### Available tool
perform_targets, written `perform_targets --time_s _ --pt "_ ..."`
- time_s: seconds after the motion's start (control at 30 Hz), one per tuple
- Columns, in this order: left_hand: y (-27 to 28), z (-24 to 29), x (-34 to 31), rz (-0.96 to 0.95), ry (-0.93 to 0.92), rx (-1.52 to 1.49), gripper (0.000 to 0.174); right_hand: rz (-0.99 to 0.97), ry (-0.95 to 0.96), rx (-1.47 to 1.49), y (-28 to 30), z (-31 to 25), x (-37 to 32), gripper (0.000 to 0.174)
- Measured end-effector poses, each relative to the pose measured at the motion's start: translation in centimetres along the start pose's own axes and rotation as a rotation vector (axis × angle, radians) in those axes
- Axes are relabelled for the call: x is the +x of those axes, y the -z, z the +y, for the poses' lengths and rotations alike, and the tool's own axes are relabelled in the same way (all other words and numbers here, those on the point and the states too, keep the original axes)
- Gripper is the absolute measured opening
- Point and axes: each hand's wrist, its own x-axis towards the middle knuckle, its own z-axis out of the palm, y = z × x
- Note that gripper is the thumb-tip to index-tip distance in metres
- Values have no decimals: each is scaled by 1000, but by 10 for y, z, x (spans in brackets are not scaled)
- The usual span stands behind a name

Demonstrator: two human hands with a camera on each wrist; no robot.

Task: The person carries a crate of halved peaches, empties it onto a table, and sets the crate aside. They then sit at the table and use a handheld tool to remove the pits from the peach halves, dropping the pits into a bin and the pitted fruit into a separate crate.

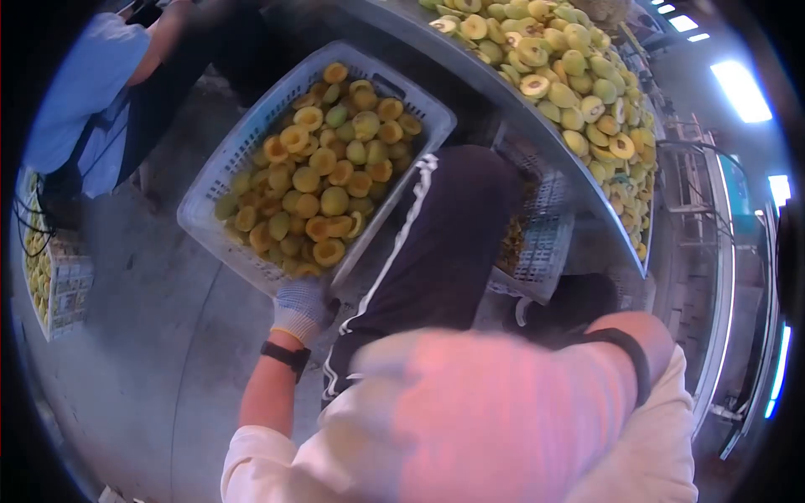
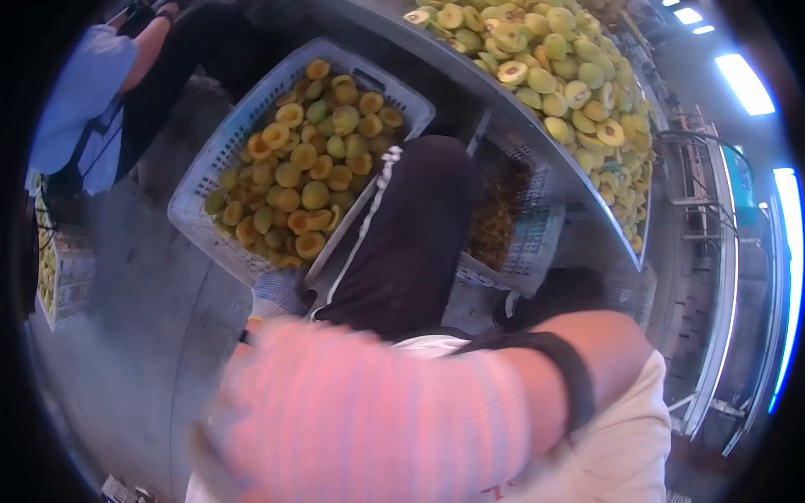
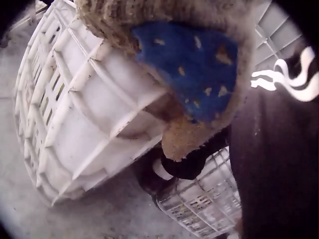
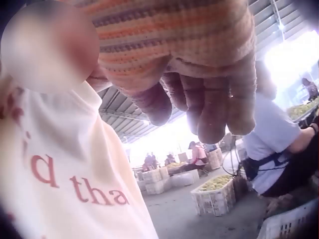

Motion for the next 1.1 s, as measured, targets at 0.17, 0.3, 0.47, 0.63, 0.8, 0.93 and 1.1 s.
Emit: perform_targets --time_s 0.17,0.3,0.47,0.63,0.8,0.93,1.1 --pt "-1 4 2 25 -18 -53 39 61 38 363 -23 -4 13 24" --pt "7 15 9 -97 39 29 37 231 48 388 -12 -1 -27 23" --pt "5 22 17 -168 52 79 36 523 41 315 28 19 -103 22" --pt "0 13 17 -282 71 164 37 839 -230 -151 61 46 -188 22" --pt "10 14 25 -348 87 165 37 172 -687 -64 118 129 -293 20" --pt "16 18 25 -372 95 147 37 -235 -1147 -325 47 304 -356 17" --pt "15 15 32 -378 78 97 37 -467 -1279 -285 -93 405 -417 25"
